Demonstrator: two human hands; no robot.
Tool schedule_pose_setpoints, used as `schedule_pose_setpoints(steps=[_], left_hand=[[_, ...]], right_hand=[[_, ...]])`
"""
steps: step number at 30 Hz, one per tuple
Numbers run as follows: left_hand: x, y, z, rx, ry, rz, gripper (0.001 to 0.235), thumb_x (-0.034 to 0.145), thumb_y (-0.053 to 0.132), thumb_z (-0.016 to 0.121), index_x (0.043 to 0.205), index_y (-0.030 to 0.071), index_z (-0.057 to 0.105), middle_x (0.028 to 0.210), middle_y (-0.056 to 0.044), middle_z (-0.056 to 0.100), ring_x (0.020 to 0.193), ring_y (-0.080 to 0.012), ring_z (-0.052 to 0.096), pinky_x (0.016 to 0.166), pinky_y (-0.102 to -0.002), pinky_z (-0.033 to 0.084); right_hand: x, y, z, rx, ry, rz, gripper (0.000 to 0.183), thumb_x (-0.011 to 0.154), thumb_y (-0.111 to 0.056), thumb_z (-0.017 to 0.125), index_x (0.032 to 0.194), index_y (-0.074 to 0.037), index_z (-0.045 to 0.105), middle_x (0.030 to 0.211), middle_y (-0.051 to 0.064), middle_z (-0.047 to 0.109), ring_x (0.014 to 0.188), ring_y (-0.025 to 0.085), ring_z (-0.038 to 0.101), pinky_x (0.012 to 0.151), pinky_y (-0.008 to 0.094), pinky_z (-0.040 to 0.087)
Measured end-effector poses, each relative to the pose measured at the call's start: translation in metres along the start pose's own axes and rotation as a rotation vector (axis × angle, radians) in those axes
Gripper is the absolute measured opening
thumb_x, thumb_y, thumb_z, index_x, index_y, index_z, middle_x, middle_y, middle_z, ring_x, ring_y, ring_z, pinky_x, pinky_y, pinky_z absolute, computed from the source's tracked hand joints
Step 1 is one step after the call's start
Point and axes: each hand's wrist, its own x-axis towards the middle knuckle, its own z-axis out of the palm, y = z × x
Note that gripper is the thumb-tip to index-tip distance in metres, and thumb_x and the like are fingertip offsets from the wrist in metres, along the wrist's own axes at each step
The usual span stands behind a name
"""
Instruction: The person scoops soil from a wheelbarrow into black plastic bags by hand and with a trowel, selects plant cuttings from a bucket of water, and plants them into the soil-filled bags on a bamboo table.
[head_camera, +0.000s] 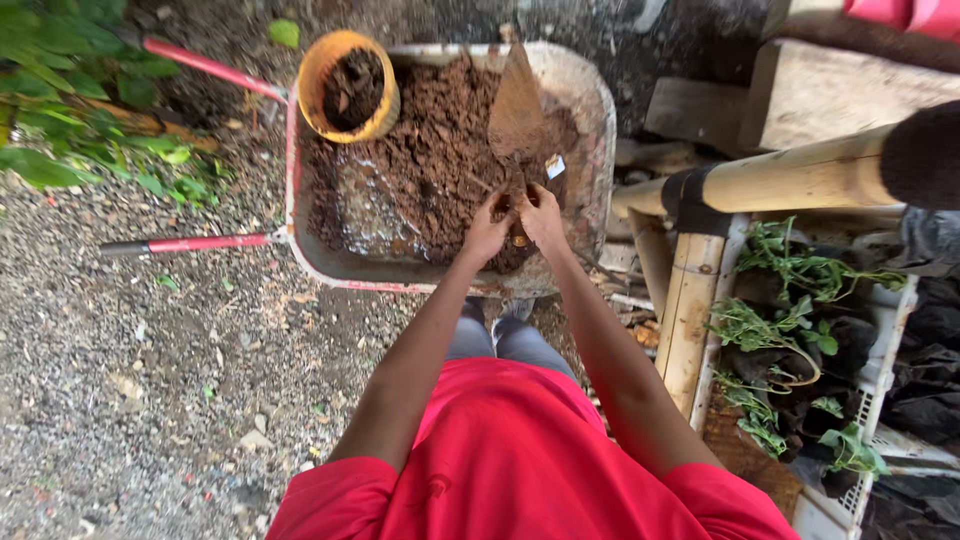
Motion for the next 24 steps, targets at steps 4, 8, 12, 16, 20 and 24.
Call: schedule_pose_setpoints(steps=[4,8,12,16,20,24], left_hand=[[-0.005,0.044,0.008,0.065,-0.089,0.037,0.063,0.1,0.039,0.06,0.156,0.013,0.044,0.146,-0.01,0.054,0.134,-0.0276,0.054,0.11,-0.04,0.045],[-0.014,0.077,-0.004,0.202,-0.104,0.148,0.059,0.109,0.049,0.05,0.154,0.012,0.049,0.149,-0.012,0.043,0.139,-0.0322,0.048,0.113,-0.045,0.044],[-0.045,0.099,-0.025,0.368,-0.043,0.126,0.061,0.112,0.052,0.048,0.155,0.01,0.046,0.137,-0.014,0.052,0.118,-0.0272,0.06,0.103,-0.042,0.051],[-0.076,0.118,-0.028,0.257,0.101,0.131,0.051,0.106,0.04,0.044,0.15,0.016,0.051,0.129,-0.007,0.058,0.082,-0.0174,0.058,0.076,-0.036,0.054],[-0.09,0.107,-0.024,0.148,0.193,0.232,0.045,0.108,0.034,0.048,0.148,0.014,0.055,0.11,-0.007,0.068,0.072,-0.014,0.054,0.07,-0.033,0.052],[-0.092,0.086,-0.017,0.141,0.24,0.169,0.045,0.108,0.032,0.049,0.149,0.015,0.055,0.103,-0.011,0.071,0.07,-0.0152,0.053,0.071,-0.033,0.05]], right_hand=[[-0.017,-0.042,-0.029,0.192,0.007,-0.013,0.031,0.105,-0.018,0.055,0.125,0.004,0.064,0.107,0.01,0.073,0.086,0.017,0.065,0.076,0.033,0.054],[-0.038,-0.085,-0.051,0.277,-0.023,0.026,0.035,0.107,-0.018,0.051,0.137,-0.002,0.057,0.108,0.009,0.072,0.079,0.016,0.065,0.067,0.034,0.054],[-0.073,-0.104,-0.058,-0.006,0.016,0.212,0.049,0.104,-0.021,0.05,0.152,-0.012,0.043,0.103,0.009,0.074,0.064,0.014,0.061,0.055,0.033,0.048],[-0.098,-0.104,-0.061,-0.225,0.033,0.229,0.059,0.104,-0.028,0.051,0.16,-0.014,0.04,0.093,0.013,0.071,0.055,0.015,0.052,0.048,0.034,0.039],[-0.1,-0.088,-0.069,-0.227,0.071,0.225,0.058,0.102,-0.028,0.054,0.154,-0.009,0.041,0.078,0.012,0.065,0.053,0.017,0.057,0.046,0.034,0.042],[-0.101,-0.082,-0.07,-0.043,0.086,0.123,0.036,0.102,-0.024,0.063,0.127,0.002,0.066,0.076,0.005,0.067,0.058,0.014,0.065,0.05,0.03,0.05]])
